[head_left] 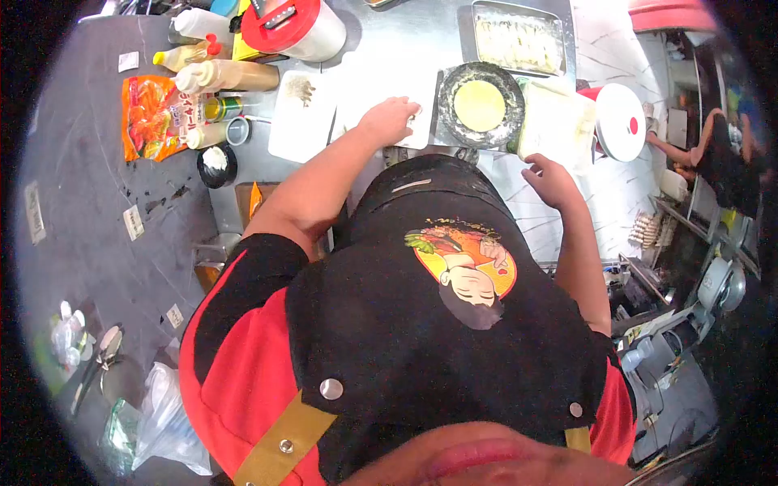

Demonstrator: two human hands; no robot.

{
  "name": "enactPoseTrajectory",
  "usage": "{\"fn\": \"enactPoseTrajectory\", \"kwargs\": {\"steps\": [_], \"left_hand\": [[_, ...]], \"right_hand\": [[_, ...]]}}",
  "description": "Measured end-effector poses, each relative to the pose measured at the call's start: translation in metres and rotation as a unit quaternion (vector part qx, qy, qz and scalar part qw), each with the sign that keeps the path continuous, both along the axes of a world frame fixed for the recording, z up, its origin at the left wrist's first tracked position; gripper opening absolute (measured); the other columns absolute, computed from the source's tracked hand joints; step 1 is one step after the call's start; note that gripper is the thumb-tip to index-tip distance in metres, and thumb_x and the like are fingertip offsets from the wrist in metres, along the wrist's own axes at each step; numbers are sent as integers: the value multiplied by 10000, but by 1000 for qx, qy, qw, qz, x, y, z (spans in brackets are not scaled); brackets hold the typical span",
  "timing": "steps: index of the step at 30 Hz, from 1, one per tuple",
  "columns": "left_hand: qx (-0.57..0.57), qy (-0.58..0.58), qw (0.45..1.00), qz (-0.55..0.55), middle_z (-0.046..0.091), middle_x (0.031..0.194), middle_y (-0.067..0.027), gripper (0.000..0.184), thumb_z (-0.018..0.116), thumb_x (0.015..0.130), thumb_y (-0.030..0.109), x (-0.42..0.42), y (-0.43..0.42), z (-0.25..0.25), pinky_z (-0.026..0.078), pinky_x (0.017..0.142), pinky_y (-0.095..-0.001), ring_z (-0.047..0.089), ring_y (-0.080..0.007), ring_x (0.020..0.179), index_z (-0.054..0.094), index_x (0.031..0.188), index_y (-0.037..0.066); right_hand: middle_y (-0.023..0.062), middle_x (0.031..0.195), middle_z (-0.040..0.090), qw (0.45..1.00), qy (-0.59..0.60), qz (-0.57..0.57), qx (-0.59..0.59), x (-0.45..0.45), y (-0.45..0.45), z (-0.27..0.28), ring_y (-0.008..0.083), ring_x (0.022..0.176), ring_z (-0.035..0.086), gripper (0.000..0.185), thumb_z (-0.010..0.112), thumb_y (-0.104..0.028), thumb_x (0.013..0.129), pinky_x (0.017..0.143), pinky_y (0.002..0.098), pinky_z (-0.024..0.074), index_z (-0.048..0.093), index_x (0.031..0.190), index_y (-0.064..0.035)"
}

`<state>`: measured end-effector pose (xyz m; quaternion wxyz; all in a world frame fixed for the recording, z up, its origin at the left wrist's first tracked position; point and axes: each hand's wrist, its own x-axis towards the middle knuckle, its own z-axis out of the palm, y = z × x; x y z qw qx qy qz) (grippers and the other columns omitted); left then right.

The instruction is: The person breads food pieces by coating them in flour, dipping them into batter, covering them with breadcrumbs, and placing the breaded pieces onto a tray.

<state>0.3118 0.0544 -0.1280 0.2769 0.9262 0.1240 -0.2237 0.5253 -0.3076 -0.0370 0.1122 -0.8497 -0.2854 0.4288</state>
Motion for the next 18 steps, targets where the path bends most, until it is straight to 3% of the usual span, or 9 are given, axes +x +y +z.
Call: {"fn": "enactPoseTrajectory", "kwargs": {"steps": [2,5,8,11,14,17,18], "left_hand": [[-5,6,1000,-19,650,1428,-214,555,780,877,261,2,0,-12,499,1139,-461,606,-393,1345,674,1401,110],[-89,-18,995,43,705,1336,-245,488,741,895,234,-1,9,-4,521,1105,-453,664,-399,1262,706,1345,49],[-183,5,967,179,736,1267,-265,482,732,924,270,-2,27,-26,545,1037,-440,714,-389,1170,704,1309,-18],[-264,34,939,218,715,1338,-274,647,731,960,338,-3,39,-34,538,1059,-409,710,-322,1213,619,1454,-63],[-216,121,958,147,696,1378,-286,685,747,950,386,7,40,-6,533,1079,-421,701,-367,1242,620,1461,-52],[-138,31,980,137,737,1255,-282,565,770,953,381,3,38,-28,549,1002,-427,724,-399,1134,690,1335,-27],[-136,18,984,109,722,1286,-288,562,781,942,379,2,36,-21,542,1032,-431,705,-406,1179,692,1331,-17]], "right_hand": [[209,1130,794,1000,-1,1,2,0,2,1,375,1029,768,435,731,-309,985,938,455,595,698,1330,-47],[211,1140,793,1000,-4,-3,0,-1,-1,-2,382,1041,765,434,724,-321,989,947,462,594,698,1331,-55],[214,1145,791,1000,-8,-3,-5,-1,-4,-2,393,1055,760,433,721,-329,992,956,469,590,698,1331,-61],[215,1144,790,1000,-12,-4,-9,-1,-7,-4,402,1064,756,432,719,-332,994,965,474,585,698,1330,-62],[216,1143,790,1000,-15,-7,-7,-2,-7,0,406,1066,755,431,720,-333,995,969,474,582,699,1327,-59],[217,1142,791,1000,-13,-5,3,-3,-7,-1,408,1064,754,430,724,-334,994,968,473,581,701,1321,-55],[218,1141,791,1000,-16,-3,5,-2,-8,0,409,1061,754,430,727,-334,993,965,473,582,702,1318,-54]]}}
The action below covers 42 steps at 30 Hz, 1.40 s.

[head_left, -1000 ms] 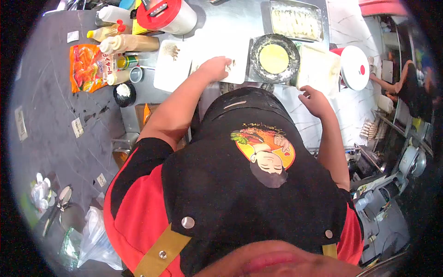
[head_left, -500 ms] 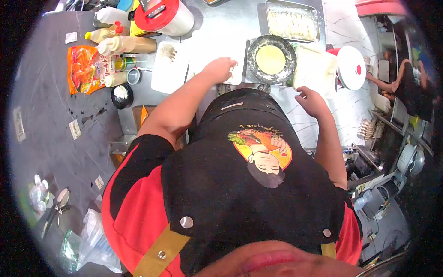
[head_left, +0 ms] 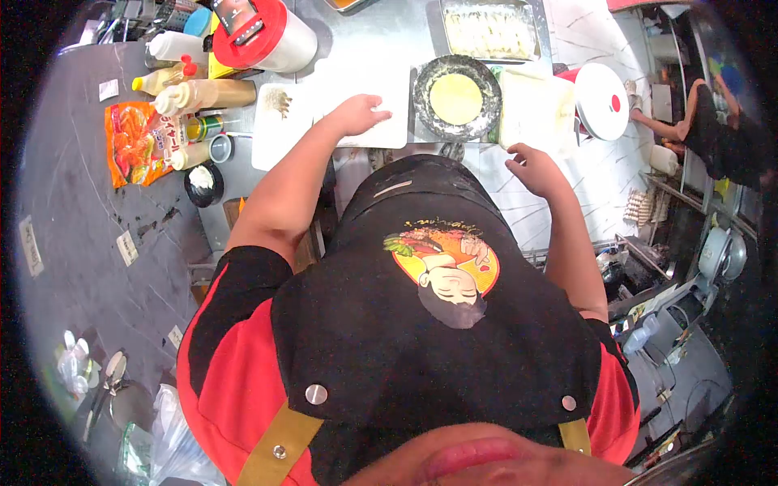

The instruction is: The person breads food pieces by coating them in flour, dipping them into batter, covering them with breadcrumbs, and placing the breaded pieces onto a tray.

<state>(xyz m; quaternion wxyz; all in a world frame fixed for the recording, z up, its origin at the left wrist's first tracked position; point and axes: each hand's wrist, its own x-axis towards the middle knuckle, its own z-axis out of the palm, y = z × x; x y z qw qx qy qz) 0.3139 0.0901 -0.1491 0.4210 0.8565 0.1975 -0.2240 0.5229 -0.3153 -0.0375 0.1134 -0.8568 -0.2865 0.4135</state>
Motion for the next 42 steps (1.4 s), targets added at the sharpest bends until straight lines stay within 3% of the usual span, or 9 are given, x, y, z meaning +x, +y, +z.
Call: {"fn": "enactPoseTrajectory", "kwargs": {"steps": [5,8,11,17,26,33,36,38,42], "left_hand": [[132,-127,978,-103,599,1486,-302,614,823,885,362,-22,-7,20,485,1172,-465,568,-434,1403,664,1384,42],[196,-18,979,-46,503,1583,-301,702,852,846,352,-28,-21,48,455,1200,-488,490,-441,1468,615,1445,73],[220,33,974,-48,582,1457,-181,684,856,847,344,-24,-27,52,502,1144,-507,529,-382,1417,600,1438,112],[264,-50,961,-60,632,1355,-168,558,822,876,294,-25,-24,27,524,1098,-512,574,-361,1359,632,1361,94],[95,7,992,-86,692,1373,-263,635,769,897,404,-16,-14,7,510,1122,-482,654,-417,1288,677,1367,-13],[121,37,973,-191,665,1464,-217,744,809,862,378,-6,-13,-6,483,1177,-439,625,-375,1371,625,1480,7],[54,72,989,-117,716,1341,-277,639,746,875,328,2,-11,6,509,1130,-442,671,-419,1290,671,1404,-24],[-34,51,995,-80,774,1043,-241,392,705,909,297,-3,7,-25,548,885,-451,724,-388,954,742,1132,-22],[-147,56,987,3,765,976,-220,347,700,931,288,-8,24,-50,539,835,-449,702,-366,875,741,1092,-17]], "right_hand": [[224,1134,790,1000,0,-17,3,0,-8,0,417,1044,756,428,735,-332,988,945,475,588,707,1306,-47],[227,1130,789,1000,-2,-16,5,0,-15,-3,421,1037,757,426,735,-326,984,937,478,591,709,1300,-43],[228,1129,789,1000,-1,0,3,-1,-14,-3,423,1039,755,425,734,-324,981,937,481,589,710,1296,-39],[227,1125,789,1000,-3,8,11,0,-7,3,421,1052,750,426,722,-329,984,949,484,583,711,1297,-39],[229,1098,793,1000,-9,-17,9,-4,-18,6,395,1022,763,418,739,-311,968,931,462,593,727,1295,-51],[269,1218,755,1000,-13,4,23,-14,-31,-6,429,1144,726,483,736,-375,940,1028,502,560,732,1304,-58],[236,1117,782,998,-49,14,26,-18,-31,-11,412,1082,743,462,713,-336,954,968,492,572,697,1331,-69],[238,1137,779,999,-45,8,29,-18,-32,-13,415,1103,736,464,710,-341,957,973,499,568,700,1325,-58],[232,1182,770,999,-45,-10,23,-18,-31,5,415,1143,724,444,718,-334,955,977,508,566,711,1309,-65]]}}
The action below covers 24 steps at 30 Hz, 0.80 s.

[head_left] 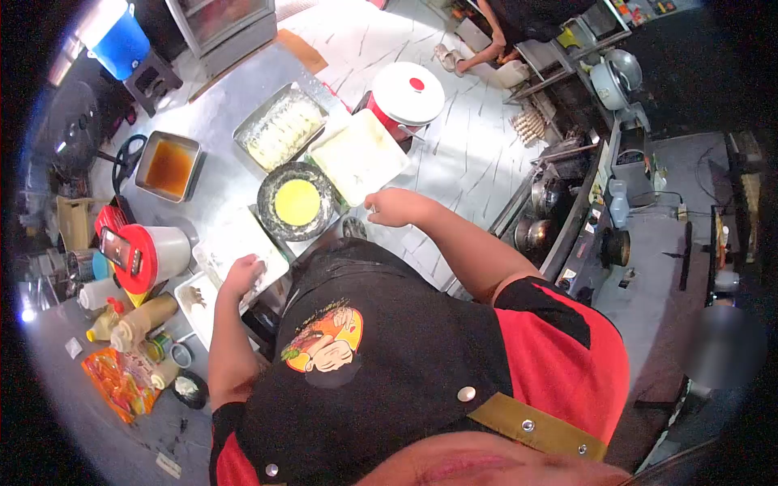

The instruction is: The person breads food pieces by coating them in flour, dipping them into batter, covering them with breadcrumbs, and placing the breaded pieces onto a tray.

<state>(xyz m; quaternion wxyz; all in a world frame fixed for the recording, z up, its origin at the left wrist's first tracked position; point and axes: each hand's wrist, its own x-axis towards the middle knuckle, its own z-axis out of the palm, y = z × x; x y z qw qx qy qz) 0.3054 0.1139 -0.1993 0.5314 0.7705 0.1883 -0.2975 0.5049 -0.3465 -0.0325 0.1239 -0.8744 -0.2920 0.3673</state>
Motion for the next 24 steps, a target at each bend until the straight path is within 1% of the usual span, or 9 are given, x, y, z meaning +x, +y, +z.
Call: {"fn": "enactPoseTrajectory", "kwargs": {"steps": [2,5,6,8,10,11,13,17,24], "left_hand": [[54,8,998,-43,778,1030,-234,377,705,954,309,1,-8,30,552,884,-450,729,-382,940,753,1149,-10],[206,-84,967,-127,777,1174,-250,476,713,985,389,4,-21,57,553,999,-455,735,-406,1107,755,1257,0],[201,-89,969,-109,739,1289,-272,576,709,998,450,2,-20,48,527,1096,-456,700,-419,1234,720,1357,-1],[239,-114,959,-103,717,1340,-272,592,716,1002,425,1,-24,36,519,1114,-456,685,-408,1266,683,1404,-9],[211,-76,972,-73,717,1357,-244,610,752,965,424,4,-37,67,525,1118,-457,678,-404,1274,685,1415,17],[214,-40,970,-105,658,1448,-238,658,796,923,425,8,-42,95,467,1191,-443,596,-386,1396,668,1434,29],[248,-128,953,-115,557,1556,-250,716,822,878,410,-4,-45,86,416,1231,-479,485,-394,1489,630,1483,78],[293,-90,946,-102,552,1541,-239,747,855,839,370,-9,-60,107,444,1208,-480,501,-403,1457,590,1486,106],[302,-98,942,-113,645,1411,-184,594,811,856,286,-1,-62,68,500,1143,-466,576,-355,1371,654,1393,88]], "right_hand": [[231,1177,772,1000,-6,-12,-6,2,-3,-4,416,1137,724,444,725,-330,950,978,507,566,713,1307,-67],[239,1163,773,1000,-7,-13,4,-2,-1,6,403,1104,737,442,726,-329,945,974,503,571,718,1300,-65],[256,1162,766,999,16,-27,27,-4,-3,2,419,1098,733,456,723,-349,940,980,508,572,721,1283,-49],[267,1143,767,999,-10,-2,30,5,-5,-20,432,1069,739,436,714,-343,942,968,500,580,734,1261,-47],[258,1113,776,998,27,-34,37,4,-3,-11,429,1047,745,404,720,-317,955,946,493,582,732,1277,-73],[256,1113,776,997,45,-44,41,6,-4,-21,415,1034,748,415,732,-326,954,943,475,583,730,1268,-55],[242,1130,780,999,26,-25,-1,7,8,-2,385,1025,754,438,753,-329,958,929,462,586,723,1260,-14],[238,1137,785,999,36,-17,-1,5,15,2,374,1029,767,441,751,-291,973,924,458,592,702,1315,-16],[234,1134,788,999,37,10,-6,11,24,-3,362,1021,773,418,754,-267,974,916,454,595,701,1308,-22]]}}
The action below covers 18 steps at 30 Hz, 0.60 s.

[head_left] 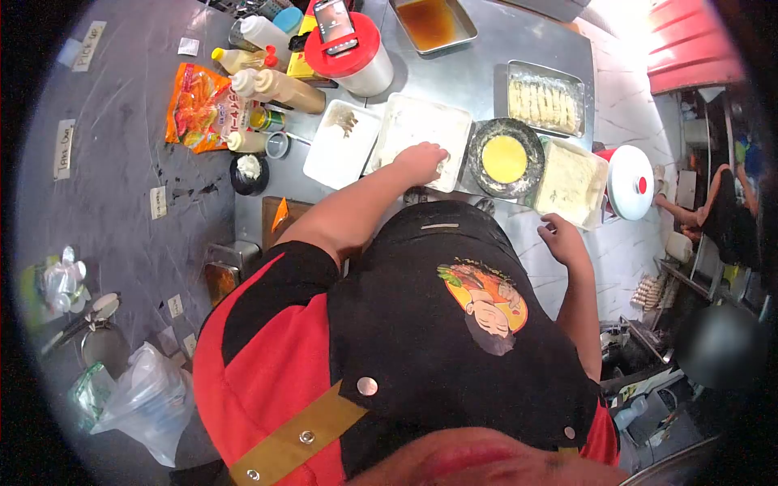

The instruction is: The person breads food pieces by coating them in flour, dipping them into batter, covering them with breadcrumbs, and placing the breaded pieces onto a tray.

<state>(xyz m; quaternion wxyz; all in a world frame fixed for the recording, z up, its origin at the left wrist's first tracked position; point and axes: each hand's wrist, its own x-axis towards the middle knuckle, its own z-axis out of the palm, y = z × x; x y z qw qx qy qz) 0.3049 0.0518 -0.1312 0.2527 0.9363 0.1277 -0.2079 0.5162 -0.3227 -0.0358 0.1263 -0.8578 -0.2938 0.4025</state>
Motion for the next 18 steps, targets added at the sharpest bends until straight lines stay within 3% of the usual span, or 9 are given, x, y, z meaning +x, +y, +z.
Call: {"fn": "enactPoseTrajectory", "kwargs": {"steps": [5,11,14,18], "left_hand": [[-58,0,998,37,700,1334,-216,520,733,913,286,-4,4,-1,490,1148,-461,638,-369,1300,675,1376,56],[-245,-20,950,195,727,1300,-269,612,685,934,435,-10,21,-30,531,1076,-473,687,-437,1212,690,1372,8],[-206,-6,966,154,724,1293,-280,618,670,954,455,-8,23,-18,532,1073,-472,687,-429,1221,690,1362,-9],[-122,-53,978,162,724,1298,-275,597,668,984,452,-5,23,-20,538,1066,-459,692,-427,1210,687,1366,-7]], "right_hand": [[230,1113,784,1000,3,-11,17,5,-10,-6,355,995,771,415,756,-273,970,907,450,596,704,1309,-40],[220,1099,780,1000,2,-13,7,7,-23,-13,360,973,767,411,754,-269,964,899,445,594,706,1301,-40],[191,996,761,1000,-11,-3,25,8,-28,-17,304,918,736,385,761,-224,964,859,413,578,698,1272,-3],[203,1041,782,1000,0,-8,11,10,-24,-11,359,954,764,397,756,-253,958,875,447,589,711,1283,-30]]}}
